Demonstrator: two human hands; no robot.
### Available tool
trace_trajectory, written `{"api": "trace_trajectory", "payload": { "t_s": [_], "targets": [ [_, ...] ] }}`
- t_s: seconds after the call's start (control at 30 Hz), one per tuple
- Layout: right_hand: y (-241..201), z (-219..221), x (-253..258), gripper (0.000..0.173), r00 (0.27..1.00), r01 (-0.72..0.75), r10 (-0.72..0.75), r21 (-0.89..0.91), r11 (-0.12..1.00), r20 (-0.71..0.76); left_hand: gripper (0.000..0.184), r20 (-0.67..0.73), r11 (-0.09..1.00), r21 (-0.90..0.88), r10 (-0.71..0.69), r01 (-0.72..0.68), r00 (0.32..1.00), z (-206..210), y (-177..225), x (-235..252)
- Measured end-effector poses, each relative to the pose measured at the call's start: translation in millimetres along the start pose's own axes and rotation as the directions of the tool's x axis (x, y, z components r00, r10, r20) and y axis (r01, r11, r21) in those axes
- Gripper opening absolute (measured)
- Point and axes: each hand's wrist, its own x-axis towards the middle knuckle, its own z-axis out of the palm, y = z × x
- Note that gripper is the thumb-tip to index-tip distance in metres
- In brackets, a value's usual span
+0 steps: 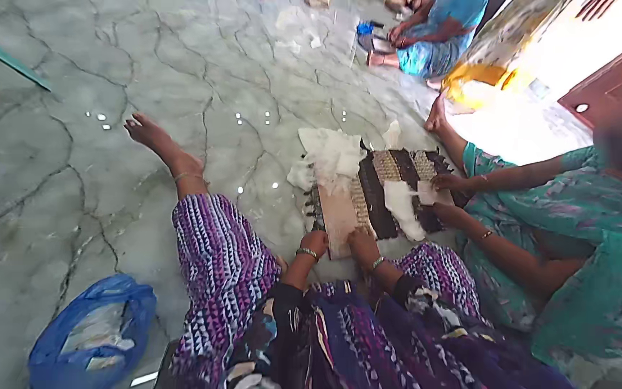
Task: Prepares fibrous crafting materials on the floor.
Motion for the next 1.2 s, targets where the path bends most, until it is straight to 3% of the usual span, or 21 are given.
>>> {"api": "trace_trajectory", "payload": {
  "t_s": [0.17, 0.3, 0.37, 0.47, 0.57, 0.63, 0.67, 0.7, 0.73, 0.77, 0.8, 0.83, 0.9, 1.03, 1.2],
  "targets": [
    [11.4, -3.1, 9.4, 0.026, 0.998, 0.042, -0.043, 0.013, 0.999, 0.037, 0.029, 0.009, 0.998, 0.01, 0.06, -0.06, 0.998, 15.9, -13.8, 22.1],
    [17.2, -16.0, 9.2, 0.025, 0.987, -0.061, 0.063, -0.015, 0.998, 0.147, 0.027, 0.022, 0.998, 0.015, 0.067, -0.067, 0.998, 15.2, -13.1, 27.6],
    [30.8, -32.1, 10.1, 0.027, 0.961, -0.187, 0.178, 0.024, 0.982, 0.21, 0.028, 0.005, 0.999, -0.021, 0.031, -0.031, 1.0, 12.2, -19.4, 30.0],
    [70.8, -49.1, 19.4, 0.027, 0.889, -0.434, 0.36, 0.267, 0.86, 0.284, 0.027, -0.045, 0.981, -0.194, -0.026, 0.017, 0.999, 10.3, -35.8, 38.0],
    [86.5, -55.3, 20.8, 0.027, 0.86, -0.509, 0.434, 0.412, 0.755, 0.267, 0.026, -0.102, 0.879, -0.477, -0.058, 0.002, 0.993, 12.8, -41.6, 48.3],
    [55.5, -76.7, 11.8, 0.028, 0.837, -0.548, 0.492, 0.395, 0.738, 0.241, 0.028, -0.114, 0.787, -0.617, -0.093, 0.003, 0.989, 11.5, -34.2, 44.4],
    [27.3, -105.2, 11.9, 0.031, 0.747, -0.663, 0.55, 0.372, 0.649, 0.373, 0.028, -0.118, 0.745, -0.667, -0.105, 0.0, 0.987, 11.3, -31.3, 41.5],
    [11.9, -117.6, 14.6, 0.032, 0.684, -0.73, 0.607, 0.379, 0.569, 0.405, 0.028, -0.122, 0.714, -0.7, -0.112, -0.005, 0.986, 11.4, -29.7, 39.8],
    [16.9, -115.7, 16.6, 0.033, 0.691, -0.722, 0.604, 0.399, 0.565, 0.397, 0.029, -0.121, 0.693, -0.721, -0.117, -0.006, 0.986, 11.1, -29.4, 39.1],
    [40.0, -95.7, 18.1, 0.034, 0.769, -0.637, 0.56, 0.446, 0.629, 0.308, 0.029, -0.12, 0.674, -0.739, -0.123, -0.006, 0.985, 9.7, -29.2, 37.8],
    [74.6, -48.1, 23.7, 0.031, 0.85, -0.439, 0.527, 0.537, 0.72, -0.012, 0.028, -0.121, 0.649, -0.76, -0.132, -0.007, 0.984, 8.5, -29.2, 36.7],
    [99.4, -28.7, 36.5, 0.03, 0.853, -0.395, 0.52, 0.597, 0.698, -0.044, 0.027, -0.125, 0.614, -0.789, -0.14, -0.013, 0.982, 7.7, -29.3, 36.1],
    [108.3, -30.7, 55.8, 0.025, 0.848, -0.422, 0.53, 0.623, 0.659, 0.013, 0.025, -0.133, 0.517, -0.855, -0.152, -0.036, 0.979, 6.5, -28.0, 38.0],
    [75.5, -39.6, 82.4, 0.027, 0.948, -0.247, 0.311, 0.466, 0.849, -0.064, 0.023, -0.116, 0.354, -0.934, -0.193, -0.041, 0.974, 7.5, -24.7, 48.0],
    [38.0, -31.2, 132.7, 0.049, 0.98, -0.069, 0.105, 0.206, 0.976, -0.168, 0.022, -0.129, 0.303, -0.952, -0.254, -0.048, 0.958, 10.3, -30.4, 48.3]
  ]
}}
